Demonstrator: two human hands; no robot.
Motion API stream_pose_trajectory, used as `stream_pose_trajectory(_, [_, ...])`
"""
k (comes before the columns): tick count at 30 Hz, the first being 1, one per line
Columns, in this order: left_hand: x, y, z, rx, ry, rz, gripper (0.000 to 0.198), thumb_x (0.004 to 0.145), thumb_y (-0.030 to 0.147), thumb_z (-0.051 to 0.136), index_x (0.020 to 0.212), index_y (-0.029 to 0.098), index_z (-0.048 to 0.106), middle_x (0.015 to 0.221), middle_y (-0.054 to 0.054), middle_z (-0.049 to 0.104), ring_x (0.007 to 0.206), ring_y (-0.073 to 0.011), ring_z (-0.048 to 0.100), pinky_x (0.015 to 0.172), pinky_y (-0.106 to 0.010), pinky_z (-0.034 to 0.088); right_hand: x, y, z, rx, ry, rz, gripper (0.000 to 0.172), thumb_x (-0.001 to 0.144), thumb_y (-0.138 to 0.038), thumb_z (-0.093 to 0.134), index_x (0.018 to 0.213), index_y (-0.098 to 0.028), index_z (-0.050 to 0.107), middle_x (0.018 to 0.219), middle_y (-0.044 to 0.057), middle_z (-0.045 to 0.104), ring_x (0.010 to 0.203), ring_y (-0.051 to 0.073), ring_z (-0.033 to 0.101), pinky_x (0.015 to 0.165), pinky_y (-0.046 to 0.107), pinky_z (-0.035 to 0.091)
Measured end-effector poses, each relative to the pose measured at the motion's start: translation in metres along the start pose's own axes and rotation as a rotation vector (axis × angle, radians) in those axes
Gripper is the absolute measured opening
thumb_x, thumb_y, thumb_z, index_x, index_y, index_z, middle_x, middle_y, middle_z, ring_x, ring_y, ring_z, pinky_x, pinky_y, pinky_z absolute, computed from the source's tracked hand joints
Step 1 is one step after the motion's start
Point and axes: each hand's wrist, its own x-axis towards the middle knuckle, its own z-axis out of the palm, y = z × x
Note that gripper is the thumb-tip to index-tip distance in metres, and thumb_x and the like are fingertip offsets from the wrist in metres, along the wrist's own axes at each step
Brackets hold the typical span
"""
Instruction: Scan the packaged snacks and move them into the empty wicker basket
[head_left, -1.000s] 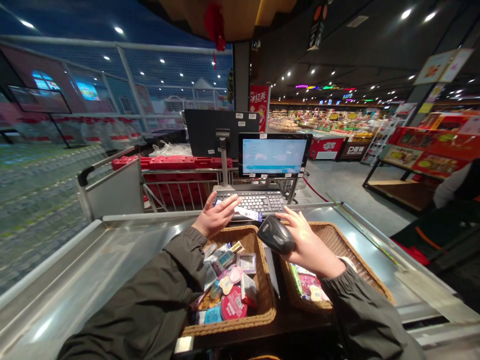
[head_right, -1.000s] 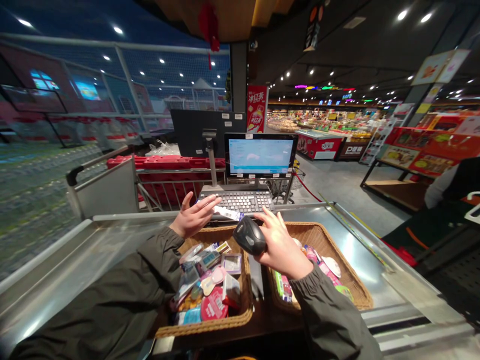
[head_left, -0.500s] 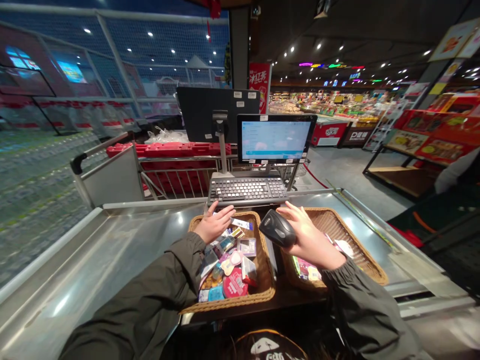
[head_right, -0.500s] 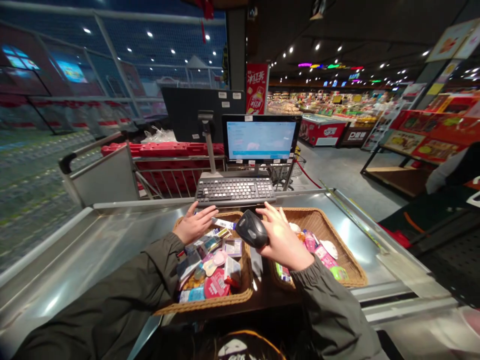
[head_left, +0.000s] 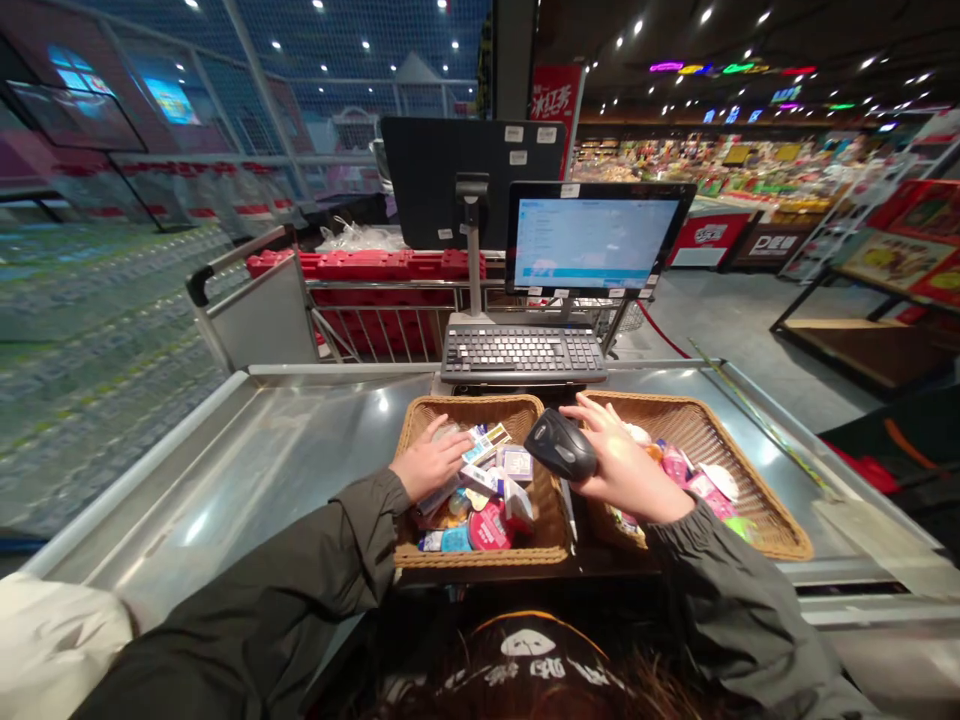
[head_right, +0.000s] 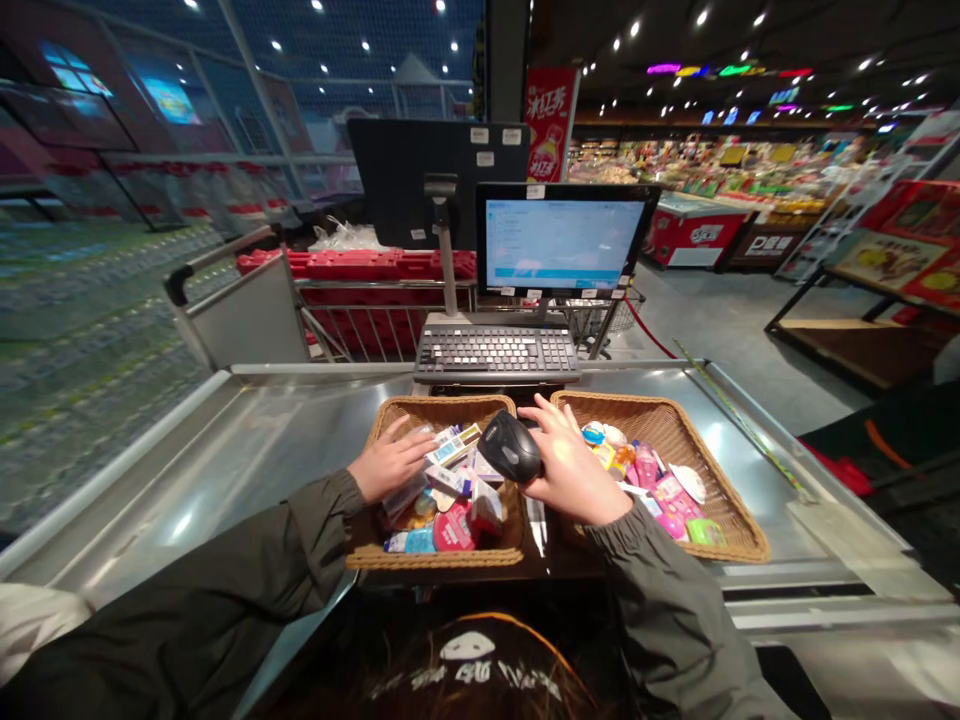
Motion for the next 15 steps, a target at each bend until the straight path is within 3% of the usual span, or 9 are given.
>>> stream_pose_trajectory(4, [-0.017,0.014,0.0,-0.095,-0.105,0.074,0.028,0.1,0.02,0.043,0.098,0.024,0.07,0.13,0.0,0.067,0.129,-0.0167,0.054,0.124,-0.051,-0.007,0.003,-0.001,0.006,0.005,-0.015,-0.007,0.042,0.07,-0.023,0.066,0.112,-0.018,0.065,0.142,0.015,0.05,0.147,0.039,0.024,0.117,0.066,0.018])
stream_pose_trajectory(9, [-0.022,0.022,-0.006,-0.2,-0.172,0.155,0.025,0.095,0.026,0.05,0.081,0.021,0.069,0.137,-0.003,0.062,0.131,-0.0187,0.051,0.124,-0.048,-0.009,0.003,-0.003,0.006,0.01,-0.006,-0.002,0.046,0.07,-0.022,0.065,0.115,-0.017,0.065,0.143,0.015,0.049,0.147,0.038,0.024,0.118,0.065,0.016])
stream_pose_trajectory(12, [-0.017,0.015,-0.02,-0.236,-0.121,0.171,0.025,0.086,0.041,0.061,0.077,0.02,0.069,0.139,-0.009,0.059,0.132,-0.0249,0.05,0.124,-0.05,-0.006,0.001,-0.007,0.002,0.009,0.014,0.007,0.05,0.07,-0.022,0.065,0.12,-0.017,0.063,0.143,0.016,0.049,0.147,0.039,0.024,0.117,0.066,0.017])
stream_pose_trajectory(15, [-0.016,0.001,-0.04,-0.228,0.021,0.149,0.031,0.085,0.048,0.062,0.072,0.02,0.068,0.132,-0.009,0.065,0.129,-0.0266,0.054,0.122,-0.052,-0.007,-0.004,-0.012,-0.002,0.015,0.018,-0.01,0.053,0.07,-0.021,0.065,0.123,-0.017,0.062,0.143,0.016,0.049,0.147,0.039,0.024,0.116,0.067,0.019])
